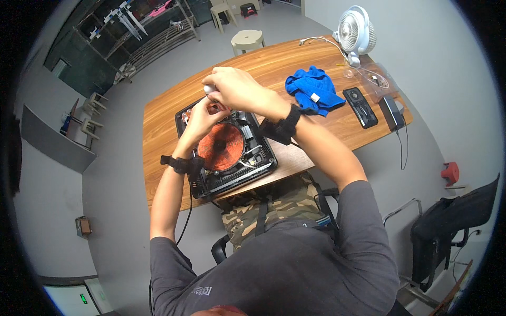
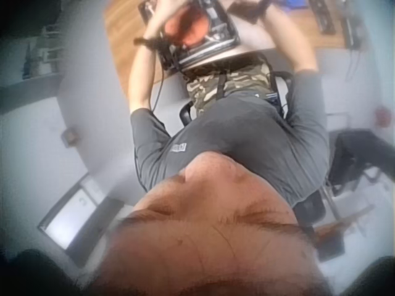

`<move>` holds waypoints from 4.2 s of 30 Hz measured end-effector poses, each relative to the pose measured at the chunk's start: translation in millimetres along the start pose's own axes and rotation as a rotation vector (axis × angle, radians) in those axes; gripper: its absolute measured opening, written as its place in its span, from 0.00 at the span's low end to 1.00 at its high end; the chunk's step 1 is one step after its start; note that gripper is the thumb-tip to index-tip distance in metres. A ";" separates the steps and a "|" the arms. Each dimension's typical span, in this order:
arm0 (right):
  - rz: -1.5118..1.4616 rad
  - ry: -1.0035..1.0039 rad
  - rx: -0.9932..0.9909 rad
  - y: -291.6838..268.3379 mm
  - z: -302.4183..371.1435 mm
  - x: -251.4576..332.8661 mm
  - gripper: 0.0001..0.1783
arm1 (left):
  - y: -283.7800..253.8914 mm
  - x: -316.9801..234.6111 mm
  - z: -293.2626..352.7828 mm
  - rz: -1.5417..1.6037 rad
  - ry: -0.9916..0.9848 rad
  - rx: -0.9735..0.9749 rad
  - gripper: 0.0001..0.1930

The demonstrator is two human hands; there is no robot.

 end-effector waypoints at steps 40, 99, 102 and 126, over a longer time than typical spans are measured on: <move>-0.048 0.081 0.070 3.2 11.3 1.9 0.25 | 1.7 -8.5 -2.1 -0.055 0.036 -0.048 0.18; -0.262 0.236 0.084 26.6 19.4 -32.9 0.26 | 8.4 -3.5 -3.5 -0.073 0.079 -0.017 0.16; -0.284 0.310 0.062 23.1 20.4 -41.6 0.26 | 9.6 -2.9 -1.8 -0.040 0.051 0.052 0.15; -0.238 0.295 0.044 43.4 26.1 -50.0 0.27 | 2.3 -4.2 -2.6 -0.107 0.029 -0.056 0.15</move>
Point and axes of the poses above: each hand's wrist, its own z-axis away from the middle knuckle, its own y-axis out of the palm, x = y × z, the point moved 9 cm from there along -z, towards the middle knuckle, and after that the axes turned 6 degrees about -x, right-handed, at the moved point
